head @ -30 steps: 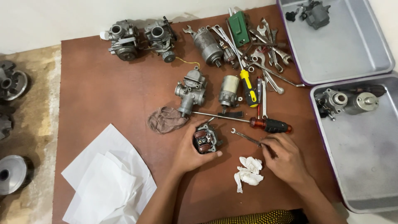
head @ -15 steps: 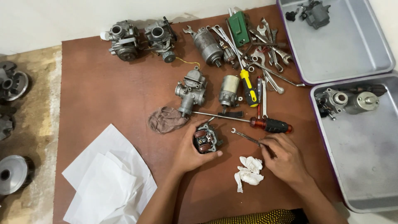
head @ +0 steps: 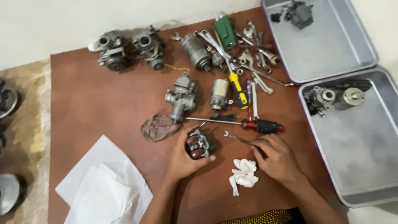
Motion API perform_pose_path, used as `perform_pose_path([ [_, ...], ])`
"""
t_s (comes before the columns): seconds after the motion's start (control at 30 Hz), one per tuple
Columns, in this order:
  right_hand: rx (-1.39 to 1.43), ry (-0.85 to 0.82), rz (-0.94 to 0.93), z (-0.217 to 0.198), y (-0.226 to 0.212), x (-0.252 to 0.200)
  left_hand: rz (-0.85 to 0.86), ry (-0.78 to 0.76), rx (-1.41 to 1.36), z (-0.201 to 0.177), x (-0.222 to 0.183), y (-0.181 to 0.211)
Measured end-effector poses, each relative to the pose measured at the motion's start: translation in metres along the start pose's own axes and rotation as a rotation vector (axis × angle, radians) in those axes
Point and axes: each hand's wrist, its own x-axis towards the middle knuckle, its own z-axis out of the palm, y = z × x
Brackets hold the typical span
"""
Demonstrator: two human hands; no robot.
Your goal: Disassembling and inspecting multiple motorcycle carburetors on a workbench.
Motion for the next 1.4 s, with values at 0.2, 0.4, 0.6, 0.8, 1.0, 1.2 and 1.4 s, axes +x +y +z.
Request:
perform_pose_path([
  [0.2,0.006,-0.078,0.074,-0.02,-0.014,0.012,0.083,-0.084,0.157,-0.009,0.002,0.0],
  [0.4,-0.097,-0.066,0.016,-0.018,0.004,-0.005,0.037,-0.043,0.136,-0.011,0.001,-0.019],
  [0.6,-0.06,-0.087,-0.018,-0.022,0.007,-0.003,-0.057,0.047,0.113,-0.021,-0.006,-0.055],
  [0.8,0.04,-0.125,0.002,-0.016,0.018,-0.011,-0.084,0.078,0.097,-0.027,-0.008,-0.072],
  [1.0,0.095,-0.095,-0.006,-0.016,0.02,-0.008,-0.079,0.099,0.189,-0.028,-0.005,-0.068],
  [1.2,0.042,-0.095,-0.002,-0.021,0.016,-0.001,0.005,0.131,0.27,-0.026,-0.011,-0.066],
  [1.4,-0.008,-0.079,0.013,-0.021,0.01,0.002,0.058,0.053,0.165,-0.005,-0.006,-0.021],
])
